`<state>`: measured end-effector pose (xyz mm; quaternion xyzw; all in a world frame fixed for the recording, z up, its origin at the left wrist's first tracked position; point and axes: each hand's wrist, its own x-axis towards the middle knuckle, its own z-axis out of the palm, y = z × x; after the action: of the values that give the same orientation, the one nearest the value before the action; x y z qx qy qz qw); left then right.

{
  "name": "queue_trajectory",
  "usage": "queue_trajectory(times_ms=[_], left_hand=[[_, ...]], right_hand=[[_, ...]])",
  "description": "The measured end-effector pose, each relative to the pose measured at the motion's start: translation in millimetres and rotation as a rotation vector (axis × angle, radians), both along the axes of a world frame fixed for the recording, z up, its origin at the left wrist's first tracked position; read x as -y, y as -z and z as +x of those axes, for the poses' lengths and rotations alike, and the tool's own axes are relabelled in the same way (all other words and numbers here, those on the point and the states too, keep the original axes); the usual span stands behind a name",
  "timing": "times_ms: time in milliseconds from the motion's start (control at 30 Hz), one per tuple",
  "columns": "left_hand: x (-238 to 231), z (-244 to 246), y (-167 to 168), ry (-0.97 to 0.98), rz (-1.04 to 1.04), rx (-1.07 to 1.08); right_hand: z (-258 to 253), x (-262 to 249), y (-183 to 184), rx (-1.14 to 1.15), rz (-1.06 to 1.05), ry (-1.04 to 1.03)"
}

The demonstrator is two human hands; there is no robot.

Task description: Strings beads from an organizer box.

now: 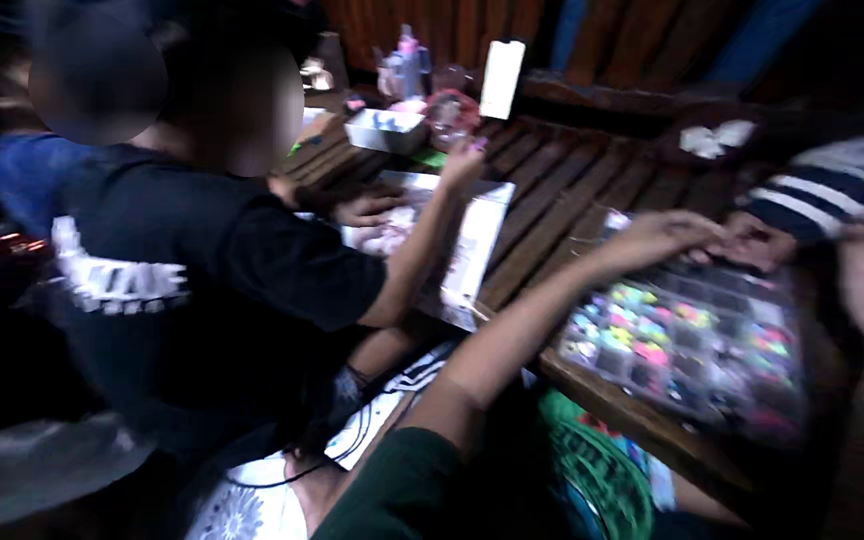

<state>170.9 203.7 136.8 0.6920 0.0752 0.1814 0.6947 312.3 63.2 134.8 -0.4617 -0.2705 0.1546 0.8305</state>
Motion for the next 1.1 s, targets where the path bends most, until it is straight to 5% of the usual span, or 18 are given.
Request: queue_trajectory(times_ms=[400,633,767,867,1100], left_hand=[[-25,5,19,0.020,0.642,-0.074],[-34,5,19,-0.215,0.597,-0.043],[-49,6,23,-0.379,0.406,0.060],[-47,5,19,-0.251,0.243,0.162],[-21,0,11,0.127,0.210,0.110]], right_hand=[[-6,10,-15,0.231,-0.293,0.046],[-8,9,-17,0.165,-0.231,-0.084],[-9,9,-20,0.102,-0.198,-0.110],[-12,6,-18,0.165,-0.213,-0.170],[-31,-16,-6,0.445,-0.382,-0.119]])
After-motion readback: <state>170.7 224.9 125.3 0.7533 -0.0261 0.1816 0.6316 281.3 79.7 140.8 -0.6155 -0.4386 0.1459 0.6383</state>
